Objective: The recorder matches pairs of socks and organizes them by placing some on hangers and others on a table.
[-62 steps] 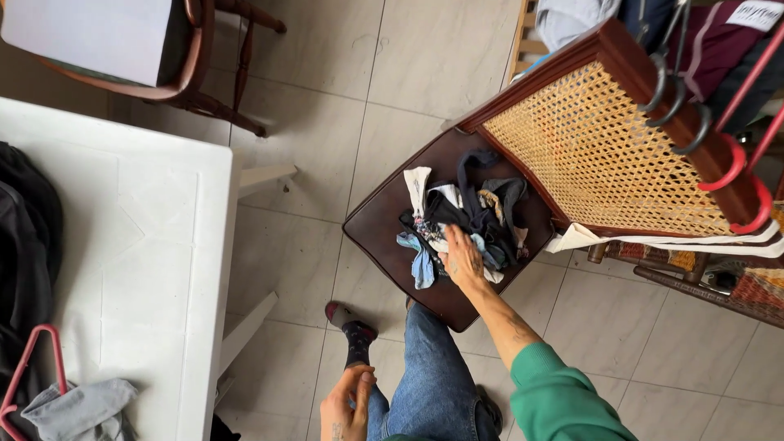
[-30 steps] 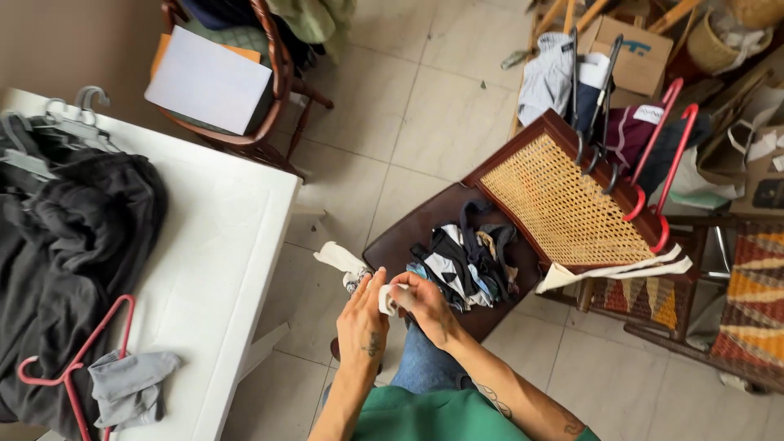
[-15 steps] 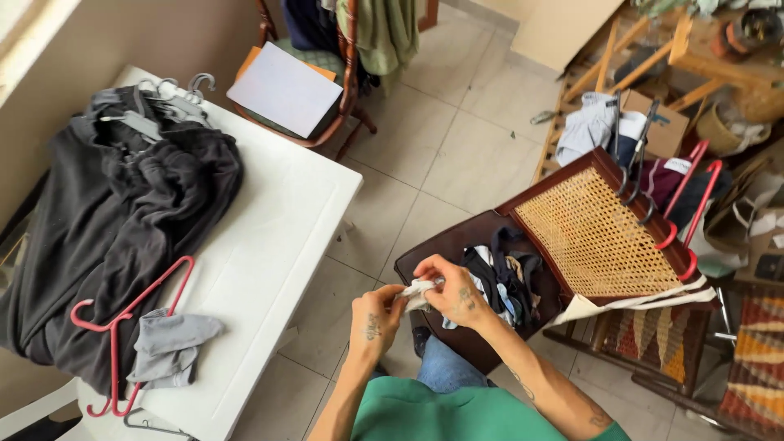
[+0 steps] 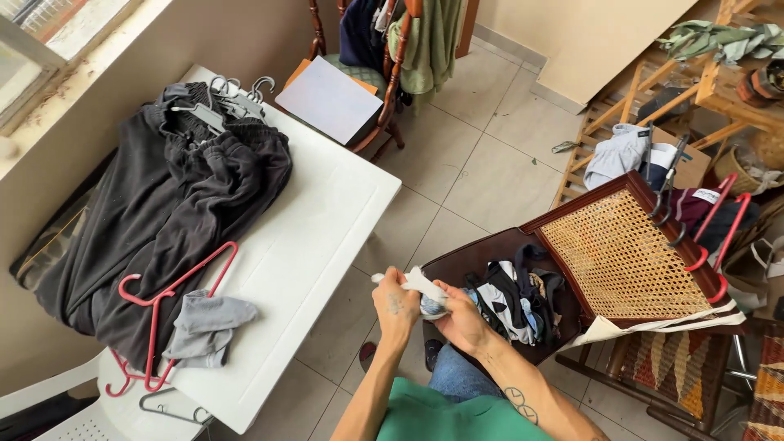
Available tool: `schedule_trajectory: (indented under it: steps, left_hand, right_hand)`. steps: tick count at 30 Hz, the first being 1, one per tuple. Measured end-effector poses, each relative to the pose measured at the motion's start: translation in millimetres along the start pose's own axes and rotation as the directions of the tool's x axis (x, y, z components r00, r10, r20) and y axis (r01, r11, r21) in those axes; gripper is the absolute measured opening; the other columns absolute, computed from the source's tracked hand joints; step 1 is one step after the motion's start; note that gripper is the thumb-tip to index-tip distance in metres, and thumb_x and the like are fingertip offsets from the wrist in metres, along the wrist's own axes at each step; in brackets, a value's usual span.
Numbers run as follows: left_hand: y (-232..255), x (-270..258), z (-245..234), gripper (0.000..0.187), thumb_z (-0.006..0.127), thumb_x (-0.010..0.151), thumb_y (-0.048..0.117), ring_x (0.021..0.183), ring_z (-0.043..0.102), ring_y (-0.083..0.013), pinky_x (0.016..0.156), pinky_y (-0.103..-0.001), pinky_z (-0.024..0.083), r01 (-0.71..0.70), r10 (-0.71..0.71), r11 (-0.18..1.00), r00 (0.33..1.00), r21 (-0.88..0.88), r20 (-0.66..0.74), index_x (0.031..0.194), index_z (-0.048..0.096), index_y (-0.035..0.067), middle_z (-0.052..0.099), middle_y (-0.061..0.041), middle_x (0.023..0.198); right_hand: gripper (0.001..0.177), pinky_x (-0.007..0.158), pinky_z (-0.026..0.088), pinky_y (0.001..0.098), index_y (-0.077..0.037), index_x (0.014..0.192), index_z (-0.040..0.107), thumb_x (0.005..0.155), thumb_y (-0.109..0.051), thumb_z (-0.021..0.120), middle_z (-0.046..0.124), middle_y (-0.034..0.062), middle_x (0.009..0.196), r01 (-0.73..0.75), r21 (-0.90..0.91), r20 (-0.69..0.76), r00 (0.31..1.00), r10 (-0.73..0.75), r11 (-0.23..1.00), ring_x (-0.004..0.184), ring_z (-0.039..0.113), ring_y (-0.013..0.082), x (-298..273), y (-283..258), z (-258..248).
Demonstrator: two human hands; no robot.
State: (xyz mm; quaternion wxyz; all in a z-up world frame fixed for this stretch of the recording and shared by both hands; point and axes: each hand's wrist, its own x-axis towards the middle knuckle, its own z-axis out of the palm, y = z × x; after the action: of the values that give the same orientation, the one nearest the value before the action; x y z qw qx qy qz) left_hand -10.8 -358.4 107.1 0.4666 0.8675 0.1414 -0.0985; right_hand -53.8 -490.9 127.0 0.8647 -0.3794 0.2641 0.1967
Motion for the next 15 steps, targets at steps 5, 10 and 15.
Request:
schedule_trajectory:
  steps: [5,10,15]
  left_hand:
    - [1.1,3.0,-8.6,0.017,0.062,0.082,0.006,0.077,0.07,-0.0286,0.07,-0.038,0.055,-0.065,0.076,0.964,0.997,-0.258,0.033,0.099,0.063,0.004,0.073,-0.017,0.087]
    - [-33.0,4.9,8.4,0.019,0.052,0.087,0.001,0.078,0.065,-0.0204,0.072,-0.035,0.054,0.029,0.134,0.863,0.949,-0.504,0.284,0.101,0.065,0.003,0.072,-0.012,0.089]
    - [-8.1,-6.7,1.5,0.014,0.066,0.086,0.011,0.073,0.068,-0.0278,0.069,-0.038,0.055,-0.016,0.09,0.955,0.967,-0.296,0.237,0.095,0.06,0.002,0.07,-0.017,0.081]
  right_hand:
    - [0.016,0.07,0.048,0.0281,-0.004,0.093,0.067,0.079,-0.009,0.059,0.065,0.0006,0.082,0.081,-0.206,0.167,0.985,-0.047,0.975,0.078,0.057,0.0109,16.4,6.2,-9.3]
    - [0.003,0.063,0.047,0.0339,-0.004,0.078,0.062,0.08,-0.004,0.064,0.058,0.005,0.066,0.052,-0.88,-0.127,0.932,-0.339,0.473,0.066,0.052,0.0143,55.5,22.1,-46.6]
    - [0.01,0.062,0.046,0.0389,-0.001,0.079,0.053,0.087,0.0,0.059,0.06,0.0175,0.071,-0.012,-0.884,-0.28,0.815,-0.507,0.468,0.068,0.053,0.0185,61.3,25.0,-43.5]
